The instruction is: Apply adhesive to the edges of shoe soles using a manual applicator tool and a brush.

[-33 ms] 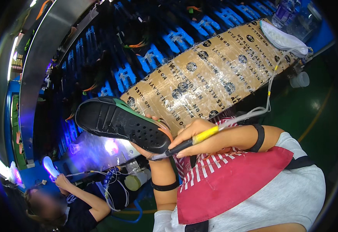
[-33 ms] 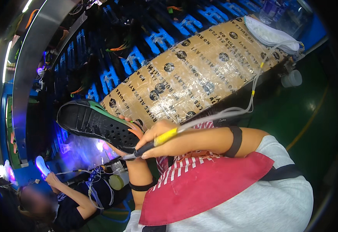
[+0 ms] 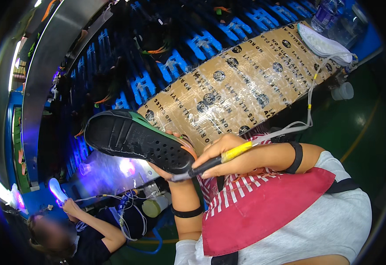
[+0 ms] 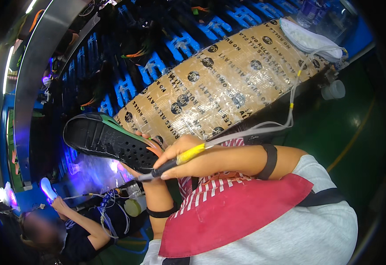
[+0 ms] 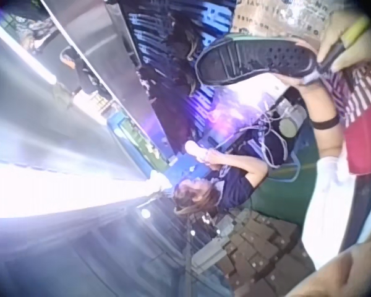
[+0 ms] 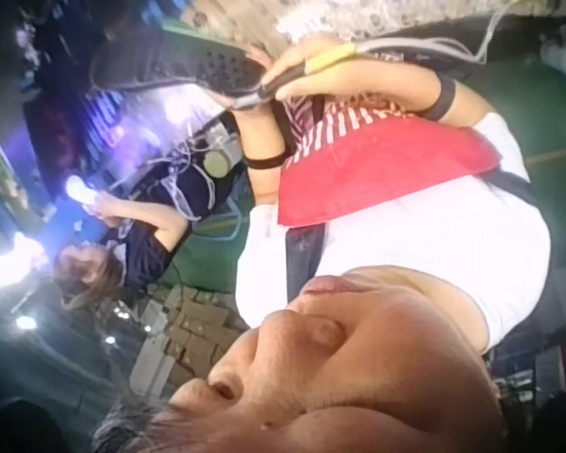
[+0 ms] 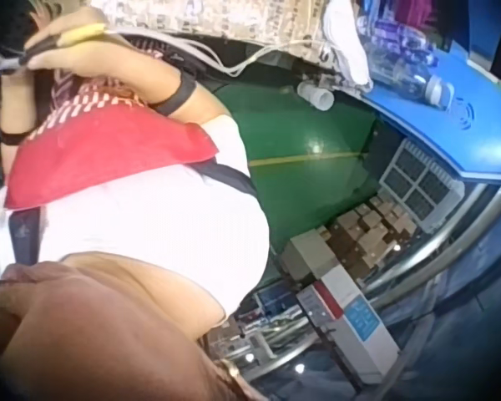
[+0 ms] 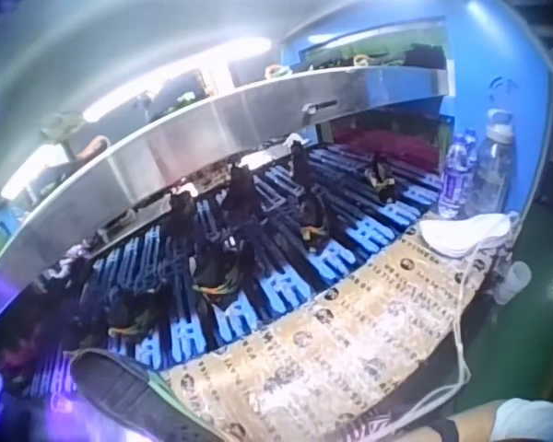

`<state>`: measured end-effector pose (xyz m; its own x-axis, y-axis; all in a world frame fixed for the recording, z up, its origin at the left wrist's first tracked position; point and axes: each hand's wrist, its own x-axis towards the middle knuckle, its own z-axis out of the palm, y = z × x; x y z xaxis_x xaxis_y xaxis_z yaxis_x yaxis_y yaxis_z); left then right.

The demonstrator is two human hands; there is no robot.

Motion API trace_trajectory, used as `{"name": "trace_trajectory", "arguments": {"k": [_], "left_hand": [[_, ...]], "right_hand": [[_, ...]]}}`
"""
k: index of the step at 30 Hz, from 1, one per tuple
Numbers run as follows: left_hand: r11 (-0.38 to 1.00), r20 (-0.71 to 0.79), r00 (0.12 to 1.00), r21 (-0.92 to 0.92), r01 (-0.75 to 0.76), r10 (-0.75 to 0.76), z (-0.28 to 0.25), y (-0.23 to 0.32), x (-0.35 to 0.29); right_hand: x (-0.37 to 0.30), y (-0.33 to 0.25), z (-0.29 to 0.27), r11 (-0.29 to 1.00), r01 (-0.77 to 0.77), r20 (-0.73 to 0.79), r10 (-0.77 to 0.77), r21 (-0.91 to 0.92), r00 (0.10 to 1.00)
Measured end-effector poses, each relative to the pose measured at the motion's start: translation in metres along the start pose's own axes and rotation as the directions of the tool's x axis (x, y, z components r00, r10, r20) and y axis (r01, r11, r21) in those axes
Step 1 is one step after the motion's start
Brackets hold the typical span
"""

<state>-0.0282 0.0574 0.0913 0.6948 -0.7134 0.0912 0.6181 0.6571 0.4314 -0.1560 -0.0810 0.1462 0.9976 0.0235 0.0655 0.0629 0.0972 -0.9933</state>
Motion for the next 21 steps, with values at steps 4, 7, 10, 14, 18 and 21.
{"name": "trace_trajectory", "arguments": {"k": [4, 7, 10, 14, 18, 21], "left_hand": [[0.989, 0.063, 0.997, 0.139, 0.044, -0.053, -0.005, 0.008, 0.0], [0.99, 0.067, 0.996, 0.135, 0.051, -0.06, -0.006, 0.01, 0.004], [0.993, -0.009, 0.999, 0.106, 0.055, -0.054, 0.003, 0.012, 0.004], [0.965, 0.058, 0.99, 0.237, 0.111, -0.129, 0.0, 0.016, 0.008], [0.964, 0.045, 0.993, 0.247, 0.099, -0.113, -0.003, 0.017, 0.006], [0.975, -0.154, 0.987, 0.222, -0.006, 0.041, 0.012, 0.008, 0.005]], "right_hand": [[0.001, 0.012, -0.002, 0.958, 0.148, -0.079, -0.171, -0.244, 0.982], [0.002, 0.014, -0.005, 0.971, 0.164, 0.001, -0.166, -0.176, 0.986], [0.001, 0.006, -0.009, 0.993, 0.107, 0.077, -0.102, -0.055, 0.992], [0.001, 0.013, -0.009, 0.938, 0.208, -0.045, -0.228, -0.276, 0.973], [0.0, 0.01, -0.008, 0.946, 0.235, 0.08, -0.222, -0.221, 0.972], [-0.002, 0.006, -0.007, 0.967, 0.243, 0.077, -0.237, -0.079, 0.968]]}}
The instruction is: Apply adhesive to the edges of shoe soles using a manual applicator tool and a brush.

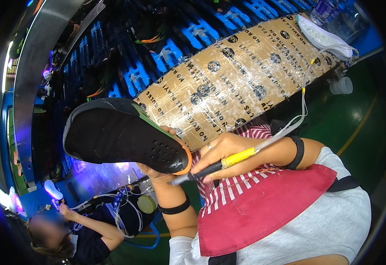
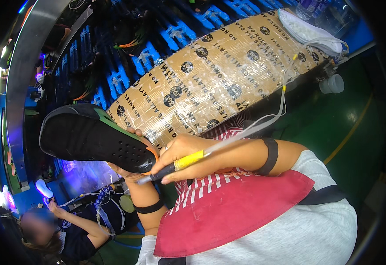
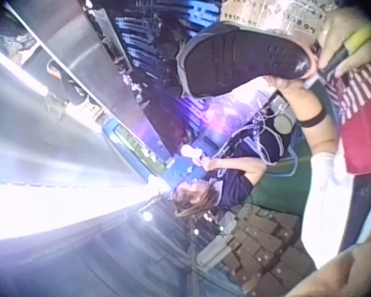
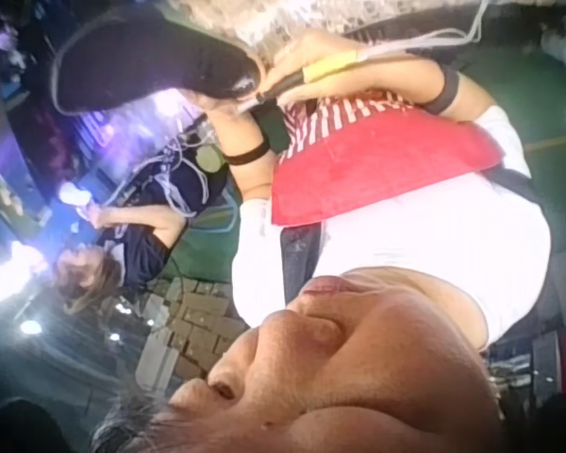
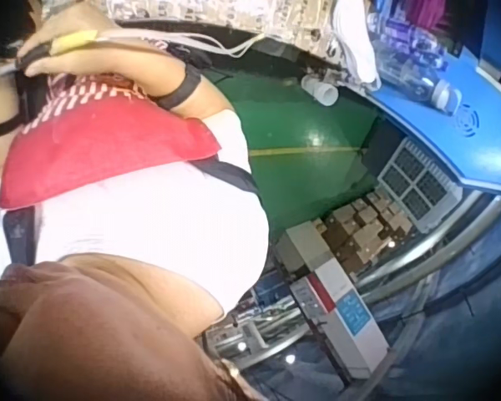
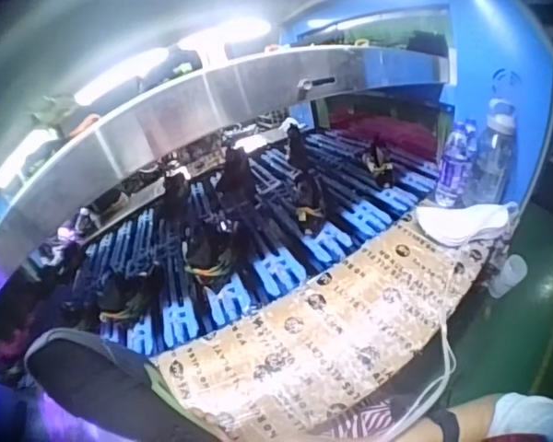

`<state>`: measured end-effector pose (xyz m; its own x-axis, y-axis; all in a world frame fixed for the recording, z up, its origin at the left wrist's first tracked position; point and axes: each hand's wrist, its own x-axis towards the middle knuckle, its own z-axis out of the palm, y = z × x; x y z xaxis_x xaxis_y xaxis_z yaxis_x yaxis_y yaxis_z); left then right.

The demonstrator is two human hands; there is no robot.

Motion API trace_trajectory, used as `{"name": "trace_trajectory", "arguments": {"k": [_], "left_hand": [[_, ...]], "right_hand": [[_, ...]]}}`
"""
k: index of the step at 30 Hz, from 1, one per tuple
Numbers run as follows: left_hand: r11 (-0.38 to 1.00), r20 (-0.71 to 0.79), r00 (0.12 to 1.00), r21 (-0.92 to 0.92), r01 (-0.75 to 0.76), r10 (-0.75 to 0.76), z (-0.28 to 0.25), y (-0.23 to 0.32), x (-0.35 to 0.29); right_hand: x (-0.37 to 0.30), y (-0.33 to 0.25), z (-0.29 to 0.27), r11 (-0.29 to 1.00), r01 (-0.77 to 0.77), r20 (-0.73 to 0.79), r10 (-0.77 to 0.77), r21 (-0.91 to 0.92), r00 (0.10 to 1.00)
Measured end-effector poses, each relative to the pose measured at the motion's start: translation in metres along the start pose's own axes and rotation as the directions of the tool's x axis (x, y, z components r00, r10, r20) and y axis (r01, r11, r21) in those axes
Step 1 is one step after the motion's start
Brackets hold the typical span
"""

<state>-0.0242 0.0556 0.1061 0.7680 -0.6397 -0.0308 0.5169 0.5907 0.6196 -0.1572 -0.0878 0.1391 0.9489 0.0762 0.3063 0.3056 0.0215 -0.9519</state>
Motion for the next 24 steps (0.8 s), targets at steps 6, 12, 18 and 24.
{"name": "trace_trajectory", "arguments": {"k": [6, 12, 18, 24], "left_hand": [[0.955, 0.36, 0.901, 0.25, 0.157, -0.243, -0.039, 0.019, 0.012], [0.95, 0.148, 0.948, 0.181, 0.255, -0.282, -0.04, 0.029, 0.009], [0.889, 0.211, 0.911, 0.378, 0.26, -0.356, -0.016, 0.036, 0.012], [0.786, 0.164, 0.833, 0.466, 0.406, -0.528, -0.011, 0.039, 0.022]], "right_hand": [[-0.003, 0.007, 0.002, 0.966, 0.062, 0.025, -0.057, -0.251, 0.998], [-0.004, 0.007, 0.0, 0.939, 0.133, -0.019, -0.146, -0.316, 0.989], [-0.005, 0.014, -0.002, 0.94, 0.144, 0.155, -0.099, -0.309, 0.983], [-0.003, 0.013, 0.0, 0.903, 0.138, -0.016, -0.158, -0.408, 0.987]]}}
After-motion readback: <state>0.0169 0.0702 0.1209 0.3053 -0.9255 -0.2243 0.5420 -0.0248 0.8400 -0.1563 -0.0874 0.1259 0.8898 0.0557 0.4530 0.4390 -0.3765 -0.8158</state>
